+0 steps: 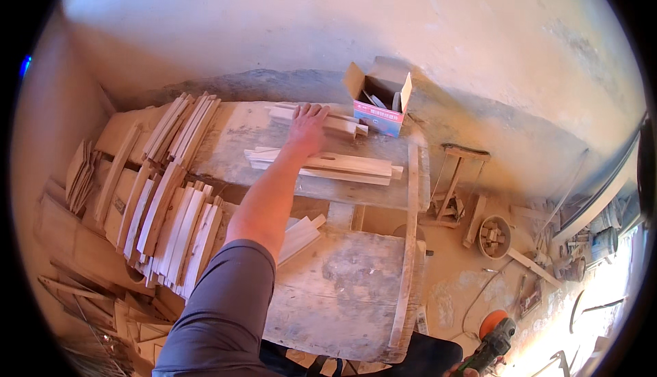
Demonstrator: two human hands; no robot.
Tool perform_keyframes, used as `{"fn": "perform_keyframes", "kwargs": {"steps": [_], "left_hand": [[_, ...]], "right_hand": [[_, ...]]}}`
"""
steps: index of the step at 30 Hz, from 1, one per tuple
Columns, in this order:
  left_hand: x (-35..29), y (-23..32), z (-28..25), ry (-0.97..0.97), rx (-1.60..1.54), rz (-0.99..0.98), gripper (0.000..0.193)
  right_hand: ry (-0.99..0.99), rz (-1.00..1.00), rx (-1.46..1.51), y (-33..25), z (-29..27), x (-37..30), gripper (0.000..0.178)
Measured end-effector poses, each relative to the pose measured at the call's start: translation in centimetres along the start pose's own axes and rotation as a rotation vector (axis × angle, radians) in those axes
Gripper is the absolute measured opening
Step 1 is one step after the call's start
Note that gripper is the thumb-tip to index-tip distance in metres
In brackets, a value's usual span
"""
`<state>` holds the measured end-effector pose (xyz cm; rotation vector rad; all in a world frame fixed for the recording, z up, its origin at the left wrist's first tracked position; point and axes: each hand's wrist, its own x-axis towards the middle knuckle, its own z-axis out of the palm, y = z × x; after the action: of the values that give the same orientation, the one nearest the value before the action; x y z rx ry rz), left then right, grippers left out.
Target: The person sands wooden pieces using an angle grinder and sorts them on a workbench.
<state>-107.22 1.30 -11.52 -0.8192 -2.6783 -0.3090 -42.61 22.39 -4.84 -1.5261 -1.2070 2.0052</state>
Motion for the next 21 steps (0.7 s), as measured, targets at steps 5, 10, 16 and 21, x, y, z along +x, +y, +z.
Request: {"fn": "perform_keyframes", "kwargs": {"steps": [5, 10, 16, 21], "left_hand": [[-0.7, 1.3, -1.4, 0.123, -0.026, 0.061, 0.054], [-2.0, 1.4, -2.4, 0.272, -0.051, 0.047, 0.047], [-3.0, 1.6, -2.4, 0.481, -0.06, 0.068, 0.045], [-3.3, 1.9, -2.2, 0.553, -0.135, 0.062, 0.048]], "right_hand": [[0.002, -0.009, 0.009, -0.2, 0.1, 0.4, 0.024], [-0.027, -0.019, 0.009, -0.5, -0.1, 0.4, 0.025], [-0.03, -0.05, 0.012, -0.3, -0.5, -0.3, 0.026], [-0.029, -0.065, 0.008, -0.1, -0.9, -1.0, 0.028]]}}
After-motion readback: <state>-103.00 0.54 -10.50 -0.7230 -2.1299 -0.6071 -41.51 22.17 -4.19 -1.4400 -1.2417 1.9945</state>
